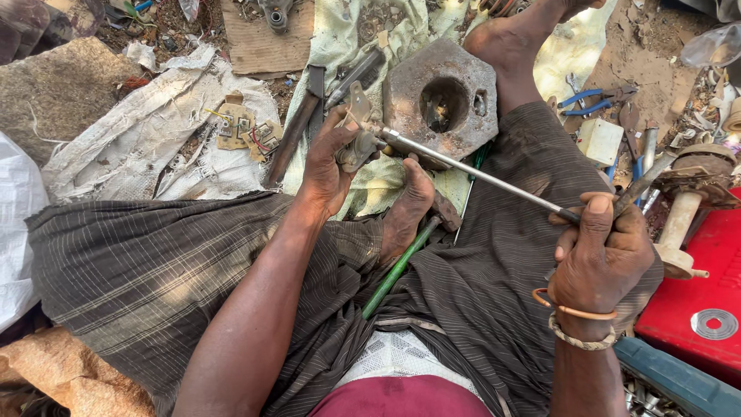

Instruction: The person is sitting on the ground and using a hammer and chisel to work on a mechanical part. They repeatedly strike the part with the hammer and chisel, then use a screwdriver to adjust or remove components. The person also picks up and examines the part, and places it back down to continue working.

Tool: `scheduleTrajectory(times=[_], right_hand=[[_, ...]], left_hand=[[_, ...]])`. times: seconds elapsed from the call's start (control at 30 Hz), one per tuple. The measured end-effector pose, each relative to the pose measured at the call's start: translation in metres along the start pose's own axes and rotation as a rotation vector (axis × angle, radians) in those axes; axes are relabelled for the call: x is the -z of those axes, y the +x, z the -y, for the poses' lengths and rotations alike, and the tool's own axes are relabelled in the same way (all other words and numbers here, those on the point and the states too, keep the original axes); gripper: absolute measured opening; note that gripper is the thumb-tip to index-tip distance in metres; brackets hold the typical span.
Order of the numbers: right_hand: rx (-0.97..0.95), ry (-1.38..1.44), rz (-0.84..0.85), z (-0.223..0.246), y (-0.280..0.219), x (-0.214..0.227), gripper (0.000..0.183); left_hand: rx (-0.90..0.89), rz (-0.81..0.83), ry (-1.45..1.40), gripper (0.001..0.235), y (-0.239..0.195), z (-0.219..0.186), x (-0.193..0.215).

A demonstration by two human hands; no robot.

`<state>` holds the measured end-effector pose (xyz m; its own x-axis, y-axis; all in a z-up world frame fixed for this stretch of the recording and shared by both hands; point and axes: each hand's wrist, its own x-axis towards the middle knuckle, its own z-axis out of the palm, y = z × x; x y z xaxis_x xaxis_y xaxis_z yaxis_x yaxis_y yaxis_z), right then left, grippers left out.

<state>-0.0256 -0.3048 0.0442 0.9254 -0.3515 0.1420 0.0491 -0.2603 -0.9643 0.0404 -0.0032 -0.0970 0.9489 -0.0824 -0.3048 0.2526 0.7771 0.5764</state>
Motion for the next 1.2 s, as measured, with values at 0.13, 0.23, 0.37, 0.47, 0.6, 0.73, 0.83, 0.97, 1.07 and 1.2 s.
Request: scheduleTrajectory(times=[0.13,0.23,0.37,0.47,0.6,0.73,0.83,0.97,1.07,1.2], right_hand=[[-0.014,0.005,0.012,0.0,0.003,0.006,0.024],[-0.007,-0.011,0.016,-0.001,0.001,0.005,0.023],[-0.018,-0.025,0.012,-0.002,-0.001,0.005,0.023],[-0.182,0.054,0.029,-0.003,0.007,0.01,0.024],[-0.563,0.222,0.127,-0.006,0.022,0.017,0.026],[-0.4,0.114,0.099,-0.011,0.018,0.021,0.028],[-0.32,0.081,0.086,-0.014,0.011,0.025,0.028],[-0.575,0.21,0.154,-0.017,0.015,0.028,0.031],[-0.473,0.095,0.13,-0.022,0.018,0.028,0.031],[-0.381,0.014,0.111,-0.031,0.025,0.03,0.03]], left_hand=[[0.001,0.011,0.051,0.059,0.0,0.002,-0.001],[-0.016,0.014,0.092,0.061,0.0,0.003,0.0],[-0.08,0.032,0.218,0.064,0.001,0.003,0.001],[-0.145,0.065,0.34,0.062,0.0,0.003,0.001],[-0.204,0.096,0.423,0.066,-0.002,-0.004,0.0],[-0.153,0.114,0.523,0.064,-0.003,-0.008,-0.006],[-0.134,0.164,0.48,0.066,-0.007,-0.006,-0.006],[-0.228,0.224,0.567,0.058,-0.005,-0.008,-0.003],[-0.187,0.18,0.671,0.062,-0.003,0.0,0.001],[-0.044,0.307,0.446,0.075,-0.001,0.015,0.012]])
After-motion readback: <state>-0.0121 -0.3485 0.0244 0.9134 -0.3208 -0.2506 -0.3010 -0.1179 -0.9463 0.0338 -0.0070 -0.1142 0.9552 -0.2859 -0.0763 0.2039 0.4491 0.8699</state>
